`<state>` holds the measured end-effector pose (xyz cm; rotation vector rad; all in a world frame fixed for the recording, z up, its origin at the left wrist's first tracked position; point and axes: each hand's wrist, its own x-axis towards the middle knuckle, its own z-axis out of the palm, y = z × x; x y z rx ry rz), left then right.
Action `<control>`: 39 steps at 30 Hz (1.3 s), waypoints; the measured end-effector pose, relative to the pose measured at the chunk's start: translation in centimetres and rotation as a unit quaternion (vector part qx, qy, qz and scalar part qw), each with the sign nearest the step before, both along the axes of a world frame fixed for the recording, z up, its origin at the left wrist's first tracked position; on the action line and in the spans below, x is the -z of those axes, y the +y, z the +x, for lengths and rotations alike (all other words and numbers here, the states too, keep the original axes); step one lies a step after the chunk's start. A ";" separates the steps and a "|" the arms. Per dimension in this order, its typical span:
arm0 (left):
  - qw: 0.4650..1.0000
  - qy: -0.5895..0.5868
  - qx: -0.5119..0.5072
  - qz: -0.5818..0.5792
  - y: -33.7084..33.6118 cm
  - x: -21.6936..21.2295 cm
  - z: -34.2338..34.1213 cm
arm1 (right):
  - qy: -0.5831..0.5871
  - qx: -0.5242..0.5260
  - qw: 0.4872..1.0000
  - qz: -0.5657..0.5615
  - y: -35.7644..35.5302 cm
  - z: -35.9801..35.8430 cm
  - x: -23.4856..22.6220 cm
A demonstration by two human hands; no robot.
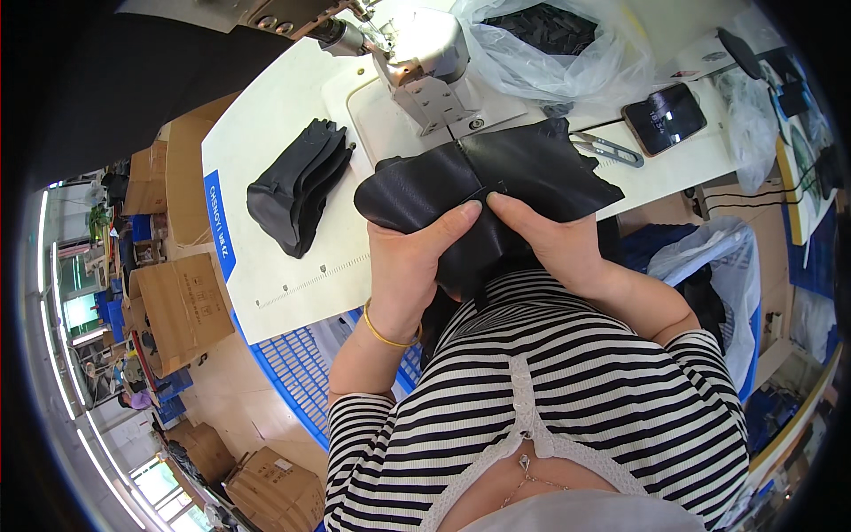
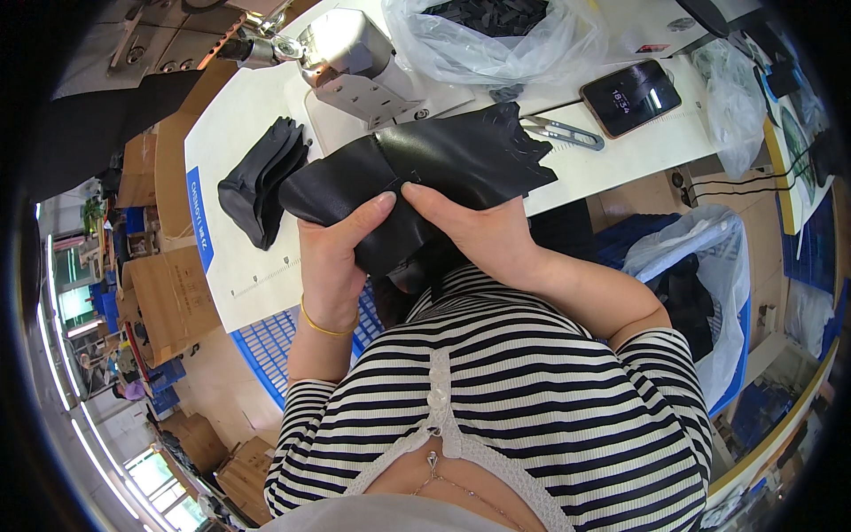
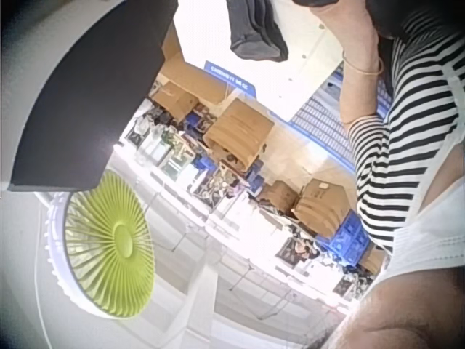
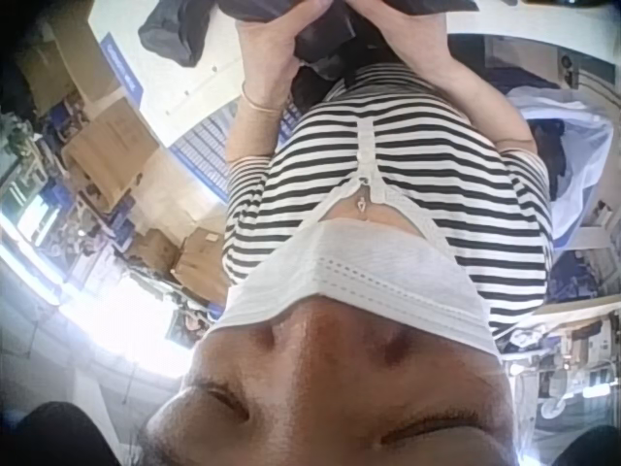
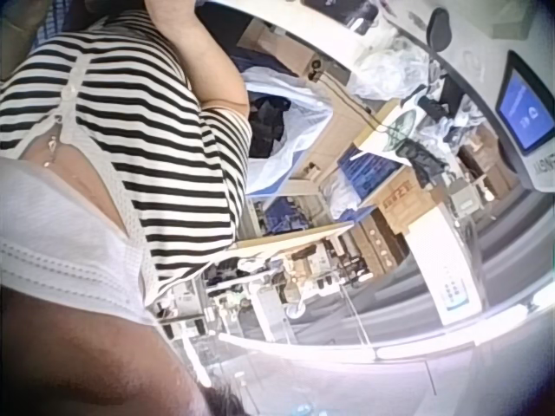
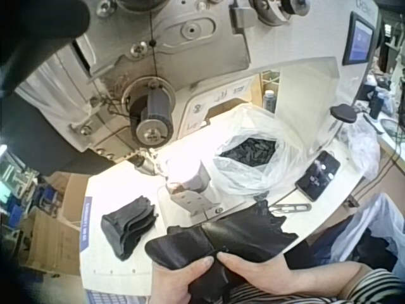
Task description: The person repeatedly takes leather shoe components from a stack, inserts small tabs onto them, stitches the pieces together using a sewing machine, and places the completed parts into a pile.
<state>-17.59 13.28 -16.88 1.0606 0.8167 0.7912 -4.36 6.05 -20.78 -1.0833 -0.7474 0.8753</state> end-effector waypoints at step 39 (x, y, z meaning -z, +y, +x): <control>0.998 -0.032 0.045 0.032 9.7 -5.0 0.5 | 0.003 0.091 0.992 0.086 8.2 3.5 -4.9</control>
